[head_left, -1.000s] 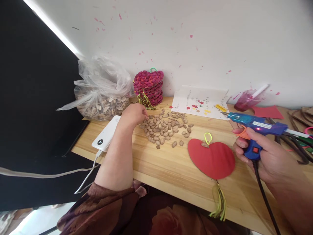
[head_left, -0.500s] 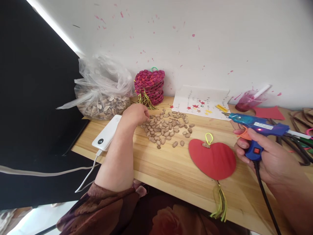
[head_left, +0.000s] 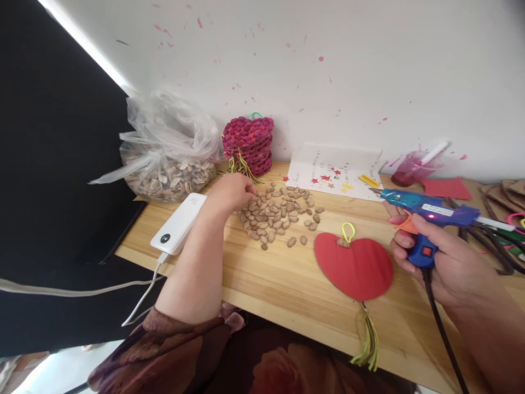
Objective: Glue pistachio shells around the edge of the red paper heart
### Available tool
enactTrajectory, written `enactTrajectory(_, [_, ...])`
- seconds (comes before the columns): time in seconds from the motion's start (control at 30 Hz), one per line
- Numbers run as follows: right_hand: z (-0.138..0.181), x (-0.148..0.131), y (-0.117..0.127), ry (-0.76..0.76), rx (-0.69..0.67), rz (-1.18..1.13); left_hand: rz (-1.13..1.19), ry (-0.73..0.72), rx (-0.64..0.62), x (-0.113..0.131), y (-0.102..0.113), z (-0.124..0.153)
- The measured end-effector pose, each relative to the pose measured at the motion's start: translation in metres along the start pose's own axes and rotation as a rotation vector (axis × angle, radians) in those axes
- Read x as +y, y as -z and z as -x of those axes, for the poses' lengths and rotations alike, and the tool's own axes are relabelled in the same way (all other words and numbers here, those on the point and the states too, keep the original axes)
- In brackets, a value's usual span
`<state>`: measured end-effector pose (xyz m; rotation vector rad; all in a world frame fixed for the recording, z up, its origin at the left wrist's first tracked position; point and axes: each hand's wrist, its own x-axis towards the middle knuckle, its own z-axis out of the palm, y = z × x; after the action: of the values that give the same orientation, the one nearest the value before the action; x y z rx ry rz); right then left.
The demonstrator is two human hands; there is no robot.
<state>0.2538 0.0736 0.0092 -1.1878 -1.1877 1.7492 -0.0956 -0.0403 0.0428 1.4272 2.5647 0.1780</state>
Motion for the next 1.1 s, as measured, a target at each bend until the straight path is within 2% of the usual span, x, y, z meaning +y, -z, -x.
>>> enactTrajectory(0.17, [-0.001, 0.003, 0.003, 0.035, 0.005, 0.012, -0.035, -0.02, -0.07, 0.002, -0.003, -0.001])
enactTrajectory(0.4, [0.0, 0.0, 0.001, 0.026, -0.008, 0.008, -0.013, 0.01, 0.016, -0.006, 0.0, 0.0])
enactTrajectory(0.53, [0.0, -0.001, 0.0, 0.024, -0.001, 0.01, 0.046, -0.01, -0.037, -0.007, 0.002, 0.002])
enactTrajectory(0.73, [0.0, 0.0, 0.001, 0.033, -0.006, 0.014, 0.017, -0.043, -0.097, -0.006, -0.004, -0.002])
enactTrajectory(1.1, [0.001, 0.0, -0.001, 0.025, -0.006, 0.011, 0.08, -0.026, 0.053, -0.007, -0.001, 0.001])
